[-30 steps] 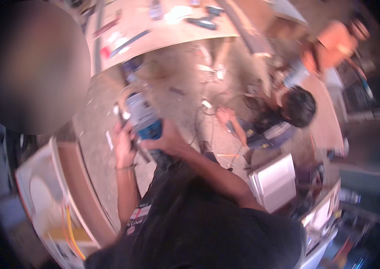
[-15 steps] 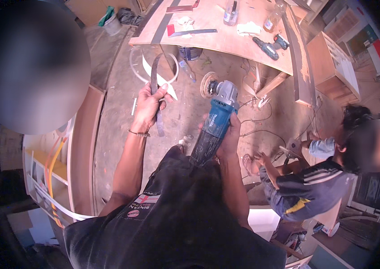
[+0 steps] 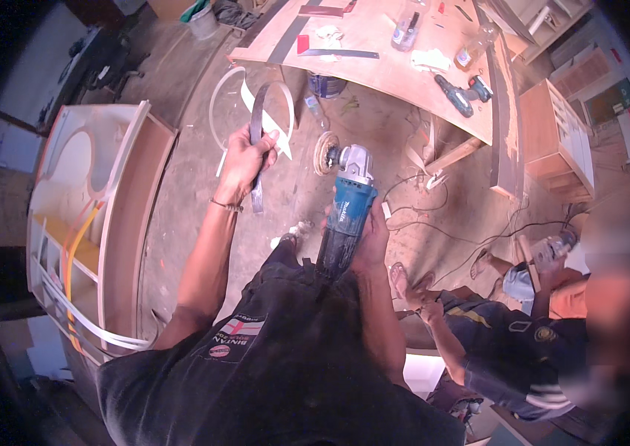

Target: The person applies a strip of white edging tape to the curved edge of a wooden furniture component, then uses a handheld power sander to smooth the edges of the tape and the wood.

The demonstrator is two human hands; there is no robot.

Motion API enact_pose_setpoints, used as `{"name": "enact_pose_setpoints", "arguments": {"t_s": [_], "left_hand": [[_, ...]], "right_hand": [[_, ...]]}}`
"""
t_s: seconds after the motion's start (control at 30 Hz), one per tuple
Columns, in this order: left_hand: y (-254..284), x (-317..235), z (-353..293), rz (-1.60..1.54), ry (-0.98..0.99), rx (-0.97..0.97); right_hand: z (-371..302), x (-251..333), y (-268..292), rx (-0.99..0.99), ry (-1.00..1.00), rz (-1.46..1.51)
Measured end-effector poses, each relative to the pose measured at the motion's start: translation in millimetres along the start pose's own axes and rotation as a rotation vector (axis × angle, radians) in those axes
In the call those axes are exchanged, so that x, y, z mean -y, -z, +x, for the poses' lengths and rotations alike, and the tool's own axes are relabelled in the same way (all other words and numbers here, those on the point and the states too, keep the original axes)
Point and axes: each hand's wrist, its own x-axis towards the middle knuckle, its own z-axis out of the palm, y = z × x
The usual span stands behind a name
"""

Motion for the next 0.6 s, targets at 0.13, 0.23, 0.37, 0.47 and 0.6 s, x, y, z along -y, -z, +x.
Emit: {"name": "enact_pose_setpoints", "arguments": {"t_s": [0.13, 0.23, 0.37, 0.47, 0.6], "left_hand": [[4.4, 4.3, 1.6, -0.013, -0.023, -0.017], [7.2, 3.5, 1.8, 0.024, -0.03, -0.03], [7.6, -1.5, -0.9, 0.032, -0.044, -0.066], [12.7, -3.7, -1.4, 0.058, -0.041, -0.089], [15.8, -7.4, 2.3, 0.117, -0.082, -0.088]], "right_hand": [[6.5, -10.2, 10.6, -0.034, -0.037, -0.066], [14.3, -16.2, 9.4, 0.015, -0.059, -0.116], [22.6, -19.0, 9.9, -0.016, -0.069, -0.186], [28.1, -20.5, 6.8, 0.009, -0.103, -0.147], [30.4, -16.8, -0.4, 0.035, -0.212, -0.066]]}}
